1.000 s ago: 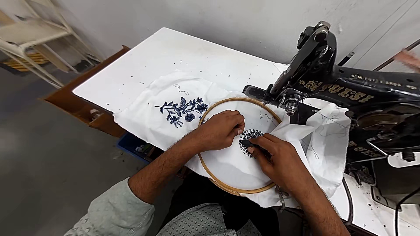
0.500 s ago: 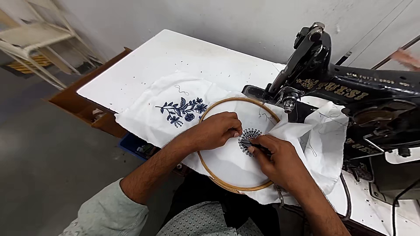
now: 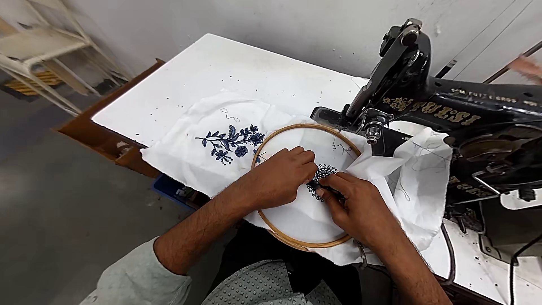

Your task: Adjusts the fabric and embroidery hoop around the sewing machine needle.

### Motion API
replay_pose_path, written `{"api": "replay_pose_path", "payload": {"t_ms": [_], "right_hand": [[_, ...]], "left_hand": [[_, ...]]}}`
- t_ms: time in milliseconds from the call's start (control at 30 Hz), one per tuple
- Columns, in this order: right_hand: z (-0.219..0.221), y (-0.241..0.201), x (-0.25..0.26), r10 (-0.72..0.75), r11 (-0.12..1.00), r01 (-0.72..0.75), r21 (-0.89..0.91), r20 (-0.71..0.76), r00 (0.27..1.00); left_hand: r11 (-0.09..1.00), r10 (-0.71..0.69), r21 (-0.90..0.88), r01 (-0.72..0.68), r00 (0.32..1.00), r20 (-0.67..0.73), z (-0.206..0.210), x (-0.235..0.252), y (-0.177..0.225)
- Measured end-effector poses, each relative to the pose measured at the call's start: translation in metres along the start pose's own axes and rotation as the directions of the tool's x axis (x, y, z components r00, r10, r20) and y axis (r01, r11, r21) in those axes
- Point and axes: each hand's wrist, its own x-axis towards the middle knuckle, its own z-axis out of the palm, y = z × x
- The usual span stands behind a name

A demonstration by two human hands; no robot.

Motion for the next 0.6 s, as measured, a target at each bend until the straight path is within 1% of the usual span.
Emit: {"api": "replay_pose_path", "payload": {"t_ms": [100,167,233,367,433,500,600], "right_hand": [[0.003,-0.001,-0.001,-0.057,0.998,0.056,-0.044,-0.037,0.998],[0.006,-0.001,-0.002,-0.091,0.994,0.087,-0.069,-0.066,0.994],[0.005,-0.001,-0.004,-0.095,0.993,0.089,-0.075,-0.081,0.992],[0.001,0.002,-0.007,-0.068,0.997,0.064,-0.052,-0.084,0.994],[-0.001,0.004,-0.008,-0.060,0.997,0.058,-0.043,-0.063,0.996],[-0.003,0.004,-0.007,-0.051,0.998,0.050,-0.032,-0.036,0.998],[-0.003,0.005,-0.005,-0.055,0.998,0.054,-0.023,-0.023,0.998]], "left_hand": [[0.988,-0.031,0.152,0.024,0.999,0.042,0.001,0.003,0.013],[0.984,-0.030,0.179,0.022,0.998,0.046,0.002,0.003,0.014],[0.992,-0.042,0.122,0.038,0.999,0.031,0.004,0.002,0.010],[0.985,-0.109,-0.144,0.097,0.991,-0.073,0.005,-0.003,-0.004],[0.963,-0.157,-0.234,0.132,0.983,-0.094,0.005,-0.003,-0.007],[0.950,-0.195,-0.262,0.170,0.978,-0.071,0.003,-0.002,-0.008],[0.948,-0.195,-0.268,0.169,0.978,-0.074,0.004,-0.001,-0.009]]}}
